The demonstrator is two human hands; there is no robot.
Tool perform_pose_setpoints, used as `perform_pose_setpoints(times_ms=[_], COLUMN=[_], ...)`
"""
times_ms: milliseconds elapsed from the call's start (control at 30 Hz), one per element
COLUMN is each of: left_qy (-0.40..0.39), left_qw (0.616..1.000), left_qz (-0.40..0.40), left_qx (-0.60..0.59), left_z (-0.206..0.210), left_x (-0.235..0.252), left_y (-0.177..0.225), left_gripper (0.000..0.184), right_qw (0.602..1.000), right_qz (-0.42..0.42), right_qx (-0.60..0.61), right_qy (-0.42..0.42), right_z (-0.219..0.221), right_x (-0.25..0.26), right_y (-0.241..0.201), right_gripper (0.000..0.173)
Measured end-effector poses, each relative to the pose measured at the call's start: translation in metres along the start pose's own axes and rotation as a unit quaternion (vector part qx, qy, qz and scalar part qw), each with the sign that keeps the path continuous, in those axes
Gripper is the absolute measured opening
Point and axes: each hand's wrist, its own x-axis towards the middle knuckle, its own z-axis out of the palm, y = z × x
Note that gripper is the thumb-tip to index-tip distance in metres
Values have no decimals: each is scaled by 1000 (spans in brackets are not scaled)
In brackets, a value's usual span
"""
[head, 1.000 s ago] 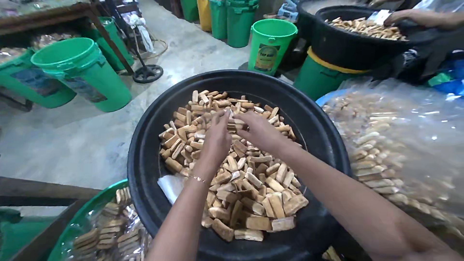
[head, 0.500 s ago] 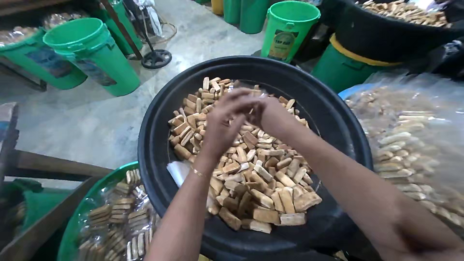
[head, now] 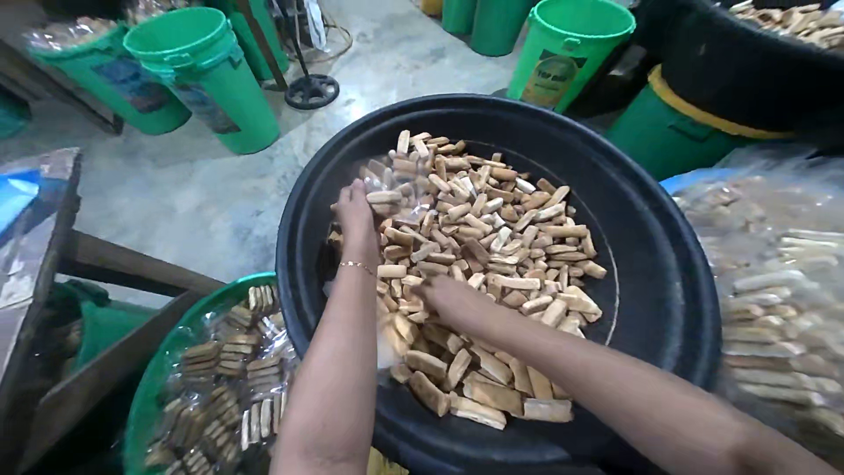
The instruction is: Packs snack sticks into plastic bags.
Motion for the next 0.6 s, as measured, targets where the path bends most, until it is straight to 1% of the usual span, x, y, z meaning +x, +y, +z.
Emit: perform_pose_setpoints(times_ms=[33, 67, 100, 133, 167, 200, 233, 267, 300, 333, 367, 400, 433, 500, 567, 600], left_qy=[-14, -17, -10, -4, 0, 4, 6, 9, 11, 10, 1, -14, -36, -105, -209, -276], left_qw=[1000, 999, 997, 995, 992, 989, 985, 982, 980, 979, 979, 981, 983, 981, 967, 951], left_qz=[-21, -44, -70, -91, -110, -123, -133, -140, -144, -147, -142, -132, -120, -108, -93, -76], left_qx=[8, 3, -10, -30, -58, -86, -108, -125, -135, -141, -144, -141, -135, -119, -115, -121], left_z=[1, 6, 10, 14, 17, 19, 21, 24, 28, 32, 37, 42, 46, 49, 46, 41], left_x=[-3, -4, -3, -2, -2, -4, -7, -11, -16, -22, -28, -33, -40, -55, -67, -69], left_y=[-1, -1, 0, 1, 3, 6, 10, 14, 17, 20, 21, 21, 22, 29, 38, 41], left_gripper=[54, 55, 53, 51, 48, 45, 42, 40, 39, 39, 39, 39, 40, 42, 39, 36], right_qw=[998, 995, 994, 995, 999, 998, 983, 944, 889, 836, 795, 767, 750, 731, 720, 719], right_qz=[-10, -22, -28, -21, -7, 2, -7, -35, -66, -86, -100, -111, -114, -114, -123, -134], right_qx=[-55, -88, -100, -87, -52, -4, 45, 76, 97, 110, 113, 107, 91, 56, 45, 57], right_qy=[-30, -41, -43, -34, -2, 68, 179, 320, 443, 530, 588, 623, 645, 670, 681, 680], right_z=[8, 10, 6, -2, -14, -26, -36, -41, -44, -48, -51, -53, -55, -59, -65, -70], right_x=[3, 2, 0, -6, -15, -27, -41, -52, -58, -60, -61, -59, -55, -44, -38, -39], right_y=[1, 2, 1, 1, 0, -1, 1, 4, 10, 15, 18, 21, 23, 28, 33, 35], right_gripper=[41, 37, 32, 30, 31, 33, 32, 29, 26, 25, 25, 25, 26, 25, 22, 21])
